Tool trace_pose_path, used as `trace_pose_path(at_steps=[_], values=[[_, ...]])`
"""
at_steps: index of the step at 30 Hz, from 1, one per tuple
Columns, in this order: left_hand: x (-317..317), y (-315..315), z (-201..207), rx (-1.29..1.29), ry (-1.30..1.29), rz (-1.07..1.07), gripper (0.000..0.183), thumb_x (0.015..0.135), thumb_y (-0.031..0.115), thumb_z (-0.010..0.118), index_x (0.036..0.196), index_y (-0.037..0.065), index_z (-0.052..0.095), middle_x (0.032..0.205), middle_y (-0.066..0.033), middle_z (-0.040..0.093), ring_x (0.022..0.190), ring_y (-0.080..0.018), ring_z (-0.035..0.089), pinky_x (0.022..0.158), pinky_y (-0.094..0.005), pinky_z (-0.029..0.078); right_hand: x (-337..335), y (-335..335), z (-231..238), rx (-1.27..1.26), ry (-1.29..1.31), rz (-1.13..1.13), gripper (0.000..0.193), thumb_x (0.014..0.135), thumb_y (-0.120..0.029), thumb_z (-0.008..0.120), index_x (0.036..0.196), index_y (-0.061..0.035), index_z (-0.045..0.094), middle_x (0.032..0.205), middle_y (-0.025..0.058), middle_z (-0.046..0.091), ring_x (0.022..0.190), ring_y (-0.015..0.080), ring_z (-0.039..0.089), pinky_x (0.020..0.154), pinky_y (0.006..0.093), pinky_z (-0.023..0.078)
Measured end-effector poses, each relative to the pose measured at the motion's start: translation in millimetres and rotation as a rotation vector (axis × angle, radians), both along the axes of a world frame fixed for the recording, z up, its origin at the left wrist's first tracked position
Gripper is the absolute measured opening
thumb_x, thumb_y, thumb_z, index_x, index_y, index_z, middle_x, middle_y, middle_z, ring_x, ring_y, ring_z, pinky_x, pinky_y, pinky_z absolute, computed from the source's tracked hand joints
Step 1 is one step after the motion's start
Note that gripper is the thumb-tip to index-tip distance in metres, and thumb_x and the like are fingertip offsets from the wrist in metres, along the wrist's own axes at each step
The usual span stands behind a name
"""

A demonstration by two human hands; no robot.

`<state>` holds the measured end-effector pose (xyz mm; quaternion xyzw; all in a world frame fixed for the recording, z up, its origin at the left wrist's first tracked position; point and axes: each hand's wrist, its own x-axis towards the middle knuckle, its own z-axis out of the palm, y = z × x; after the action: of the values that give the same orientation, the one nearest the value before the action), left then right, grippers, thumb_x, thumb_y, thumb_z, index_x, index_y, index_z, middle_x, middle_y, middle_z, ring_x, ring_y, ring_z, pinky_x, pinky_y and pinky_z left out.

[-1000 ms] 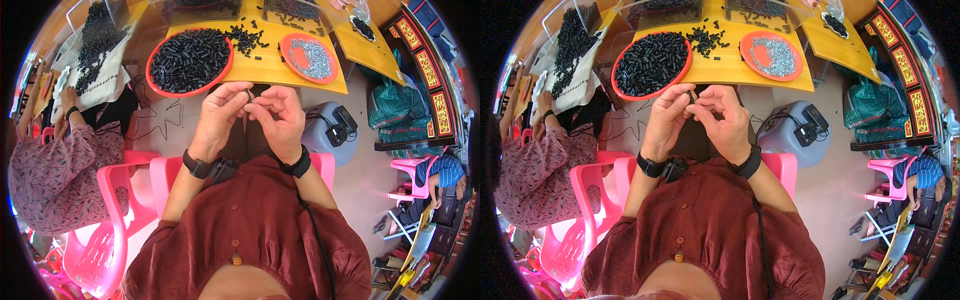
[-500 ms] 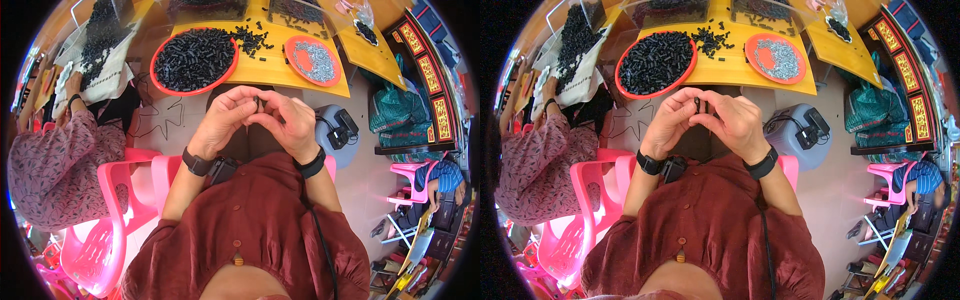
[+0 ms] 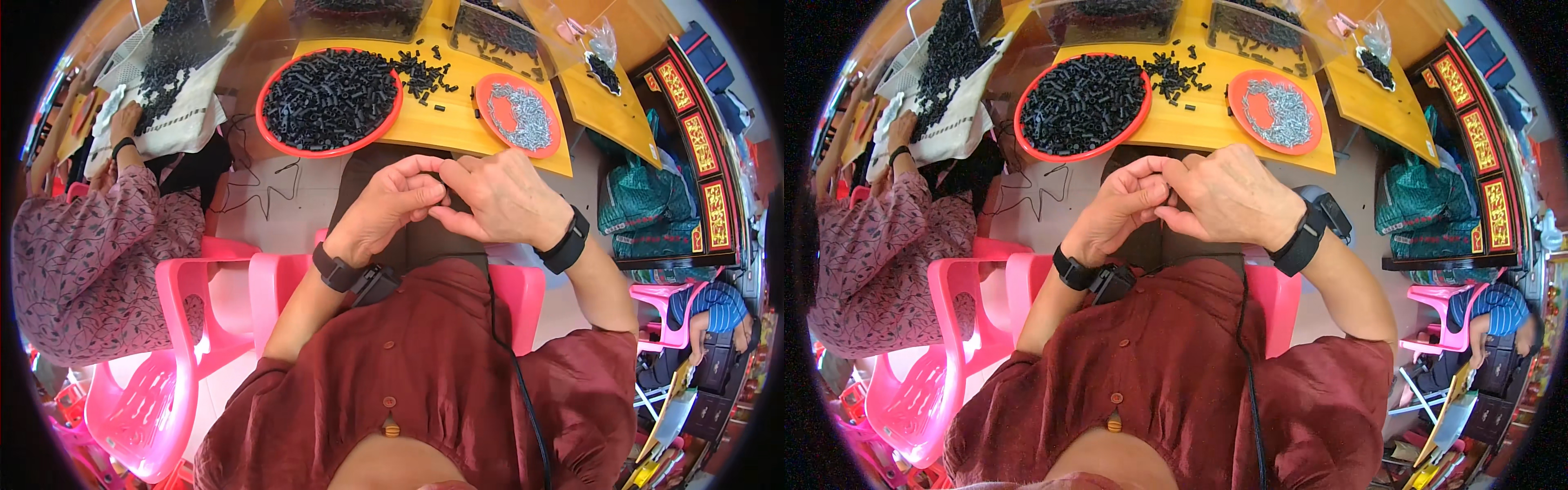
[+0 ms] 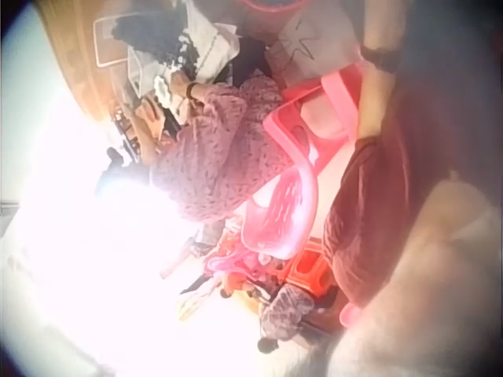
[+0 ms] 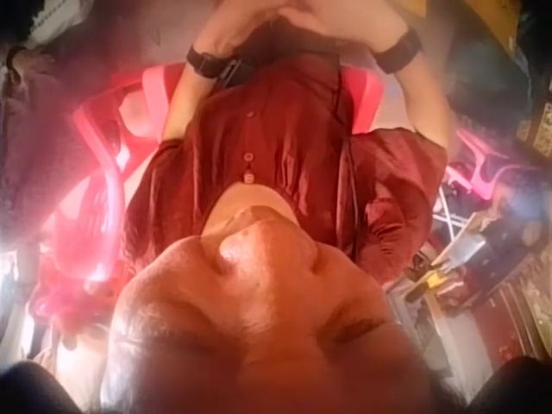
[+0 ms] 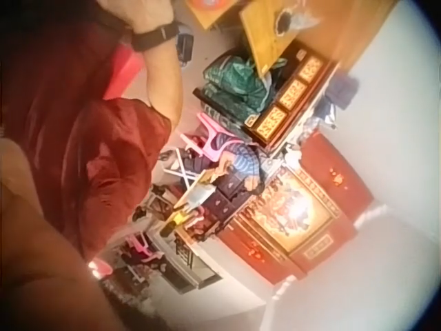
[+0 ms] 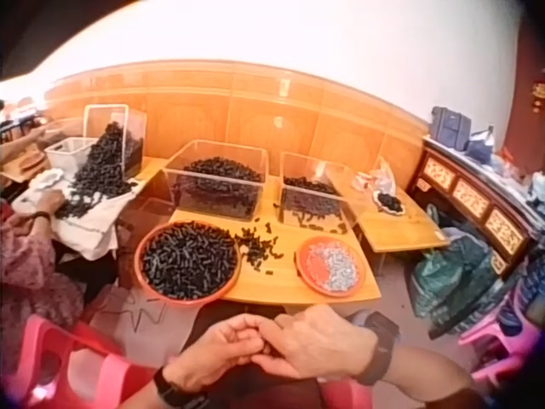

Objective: The person assembles small black plastic tubes with silver metal inserts by hand.

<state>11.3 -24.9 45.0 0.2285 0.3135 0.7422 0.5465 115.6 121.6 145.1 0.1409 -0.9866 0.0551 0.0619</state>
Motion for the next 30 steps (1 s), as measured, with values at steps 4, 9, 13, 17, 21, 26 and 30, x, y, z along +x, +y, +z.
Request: trace_pose_path(at_steps=[4, 9, 13, 17, 21, 26, 30], values=[[4.8, 1.4, 4.8, -0.064, -0.054, 0.014, 0.030, 0.086, 0.010, 0.066, 0.113, 0.004, 0.056, 0.086, 0.0022, 0.059, 0.066, -0.0027, 0.049, 0.058, -0.0165, 0.041, -4.1, 3.2, -0.7, -0.014, -0.045, 0.013, 0.029, 0.076, -0.033, 0.065, 0.081, -0.0052, 0.062, 0.060, 0.0113, 0.061, 0.053, 0.0311, 0.060, 0.049, 0.0393, 0.047], [9.2, 3.9, 6.8, -0.021, 0.001, 0.007, 0.027, 0.090, 0.019, 0.064, 0.112, 0.005, 0.057, 0.087, 0.0033, 0.058, 0.067, -0.0016, 0.049, 0.061, -0.0168, 0.041, -2.2, 7.1, -6.9, -0.084, 0.052, 0.047, 0.025, 0.074, -0.031, 0.064, 0.075, -0.0063, 0.060, 0.057, 0.0096, 0.060, 0.052, 0.0286, 0.061, 0.047, 0.0374, 0.047], [9.5, 3.3, 5.8, 0.023, 0.052, 0.048, 0.026, 0.096, 0.028, 0.054, 0.112, 0.007, 0.057, 0.087, 0.0049, 0.056, 0.070, -0.0009, 0.050, 0.063, -0.0170, 0.041, -1.4, 7.3, -17.9, -0.132, 0.076, 0.015, 0.024, 0.073, -0.030, 0.065, 0.074, -0.0062, 0.059, 0.057, 0.0095, 0.060, 0.052, 0.0281, 0.061, 0.047, 0.0366, 0.047], [13.2, 5.6, 5.3, -0.033, 0.040, 0.020, 0.031, 0.099, 0.030, 0.046, 0.119, 0.007, 0.051, 0.093, 0.0035, 0.058, 0.078, -0.0027, 0.054, 0.070, -0.0195, 0.046, -0.7, 10.6, -29.7, -0.161, 0.133, 0.013, 0.023, 0.073, -0.027, 0.065, 0.073, -0.0059, 0.058, 0.056, 0.0096, 0.059, 0.052, 0.0273, 0.060, 0.047, 0.0371, 0.047], [15.0, 7.0, 4.1, -0.082, 0.054, 0.058, 0.034, 0.100, 0.033, 0.041, 0.121, 0.008, 0.050, 0.092, 0.0025, 0.058, 0.076, -0.0034, 0.054, 0.069, -0.0199, 0.046, 0.8, 10.0, -38.1, -0.256, 0.124, 0.004, 0.021, 0.075, -0.025, 0.065, 0.070, -0.0064, 0.058, 0.055, 0.0103, 0.058, 0.048, 0.0271, 0.058, 0.045, 0.0372, 0.044], [12.5, 7.1, 3.1, -0.146, 0.068, 0.179, 0.033, 0.101, 0.030, 0.041, 0.121, 0.006, 0.050, 0.090, -0.0002, 0.060, 0.072, -0.0048, 0.053, 0.065, -0.0189, 0.042, -33.4, 41.8, -14.8, -0.219, 0.128, -0.268, 0.038, 0.082, -0.036, 0.062, 0.063, -0.0046, 0.055, 0.057, 0.0138, 0.055, 0.051, 0.0293, 0.055, 0.049, 0.0375, 0.041], [10.0, 6.9, 5.1, -0.148, 0.069, 0.148, 0.032, 0.101, 0.028, 0.041, 0.121, 0.005, 0.051, 0.090, -0.0003, 0.060, 0.072, -0.0048, 0.053, 0.065, -0.0184, 0.042, -95.8, 110.8, 35.5, -0.293, 0.486, -0.543, 0.040, 0.088, -0.044, 0.057, 0.093, -0.0050, 0.064, 0.060, 0.0054, 0.054, 0.055, 0.0154, 0.054, 0.053, 0.0307, 0.042]])
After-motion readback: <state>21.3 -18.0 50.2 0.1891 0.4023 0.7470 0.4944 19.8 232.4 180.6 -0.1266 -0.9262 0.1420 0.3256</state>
